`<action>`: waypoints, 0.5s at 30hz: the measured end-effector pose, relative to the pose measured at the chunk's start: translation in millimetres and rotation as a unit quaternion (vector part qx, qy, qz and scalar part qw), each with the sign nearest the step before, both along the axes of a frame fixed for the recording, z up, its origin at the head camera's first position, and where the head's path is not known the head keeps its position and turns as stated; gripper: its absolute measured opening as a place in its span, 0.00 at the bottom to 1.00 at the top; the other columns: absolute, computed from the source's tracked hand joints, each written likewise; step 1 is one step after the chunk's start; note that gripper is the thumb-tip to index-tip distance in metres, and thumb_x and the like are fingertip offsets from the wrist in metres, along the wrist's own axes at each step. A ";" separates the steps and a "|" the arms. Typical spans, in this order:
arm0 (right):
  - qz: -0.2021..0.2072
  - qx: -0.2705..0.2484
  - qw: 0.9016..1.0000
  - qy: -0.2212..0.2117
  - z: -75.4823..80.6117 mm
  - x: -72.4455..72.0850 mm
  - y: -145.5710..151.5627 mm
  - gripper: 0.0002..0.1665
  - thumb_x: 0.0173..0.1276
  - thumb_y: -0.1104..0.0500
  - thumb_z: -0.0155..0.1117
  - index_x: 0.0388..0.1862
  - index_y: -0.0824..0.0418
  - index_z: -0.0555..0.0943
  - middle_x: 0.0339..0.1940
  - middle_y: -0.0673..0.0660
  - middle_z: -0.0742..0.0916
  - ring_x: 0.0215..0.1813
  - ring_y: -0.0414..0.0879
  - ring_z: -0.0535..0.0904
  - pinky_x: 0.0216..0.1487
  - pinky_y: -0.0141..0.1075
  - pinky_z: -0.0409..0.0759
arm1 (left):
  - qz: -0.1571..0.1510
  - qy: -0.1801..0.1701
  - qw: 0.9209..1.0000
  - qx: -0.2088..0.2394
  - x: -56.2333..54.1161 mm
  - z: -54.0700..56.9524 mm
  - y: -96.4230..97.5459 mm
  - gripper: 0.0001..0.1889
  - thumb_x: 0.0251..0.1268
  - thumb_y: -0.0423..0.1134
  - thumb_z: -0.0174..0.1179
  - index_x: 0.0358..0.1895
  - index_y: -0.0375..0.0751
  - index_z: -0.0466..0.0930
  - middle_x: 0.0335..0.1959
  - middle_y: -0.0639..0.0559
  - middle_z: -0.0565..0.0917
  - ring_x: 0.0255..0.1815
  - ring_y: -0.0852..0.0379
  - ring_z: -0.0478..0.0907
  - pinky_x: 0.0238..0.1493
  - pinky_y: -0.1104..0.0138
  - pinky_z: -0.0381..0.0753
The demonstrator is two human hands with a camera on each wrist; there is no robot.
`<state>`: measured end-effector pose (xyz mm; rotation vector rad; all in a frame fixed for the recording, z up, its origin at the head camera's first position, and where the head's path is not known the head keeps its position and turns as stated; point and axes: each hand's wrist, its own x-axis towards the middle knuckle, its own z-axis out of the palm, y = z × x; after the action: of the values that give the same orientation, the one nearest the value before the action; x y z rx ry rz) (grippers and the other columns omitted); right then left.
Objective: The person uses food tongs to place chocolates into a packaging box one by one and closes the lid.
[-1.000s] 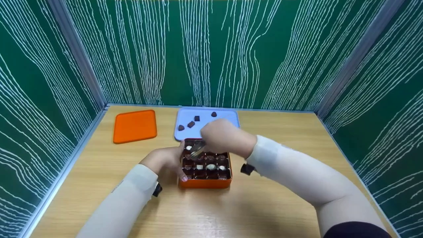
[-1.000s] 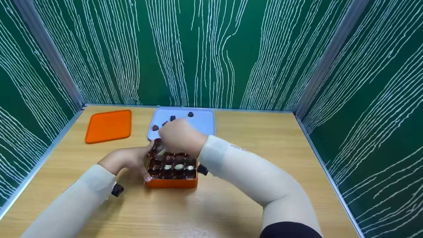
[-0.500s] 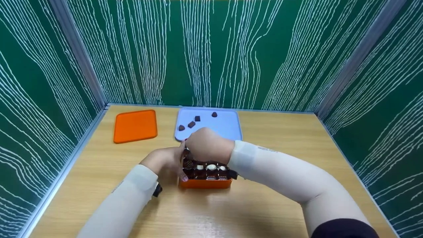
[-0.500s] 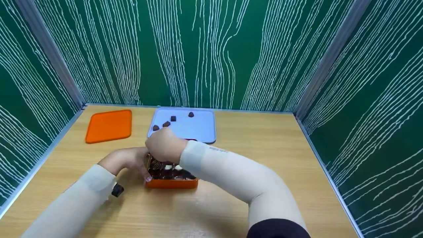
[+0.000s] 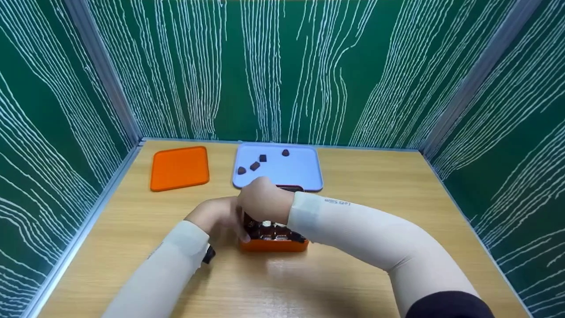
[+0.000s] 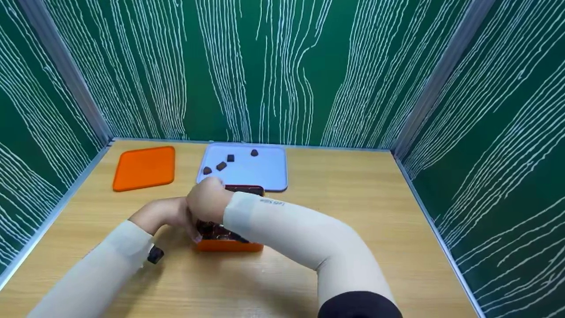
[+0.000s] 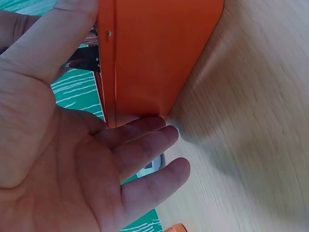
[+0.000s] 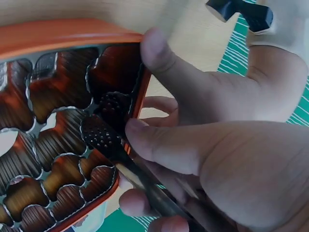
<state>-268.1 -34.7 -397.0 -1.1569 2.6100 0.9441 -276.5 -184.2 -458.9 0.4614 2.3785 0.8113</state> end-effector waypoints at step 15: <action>-0.032 -0.097 0.994 -0.031 33.5 -3.0 32.7 0.17 0.76 0.41 0.78 0.41 0.52 0.89 0.27 0.48 0.87 0.29 0.43 0.79 0.35 0.37 0.87 | -0.001 0.033 0.999 -0.007 -0.7 -3.9 5.0 0.84 0.48 0.39 0.94 0.95 0.41 0.30 0.92 0.35 0.64 0.92 0.37 0.63 0.97 0.44 0.53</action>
<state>-271.1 -2.0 -363.4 -1.1172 2.7190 0.6427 -277.2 -179.2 -462.8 0.4907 2.4423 0.7891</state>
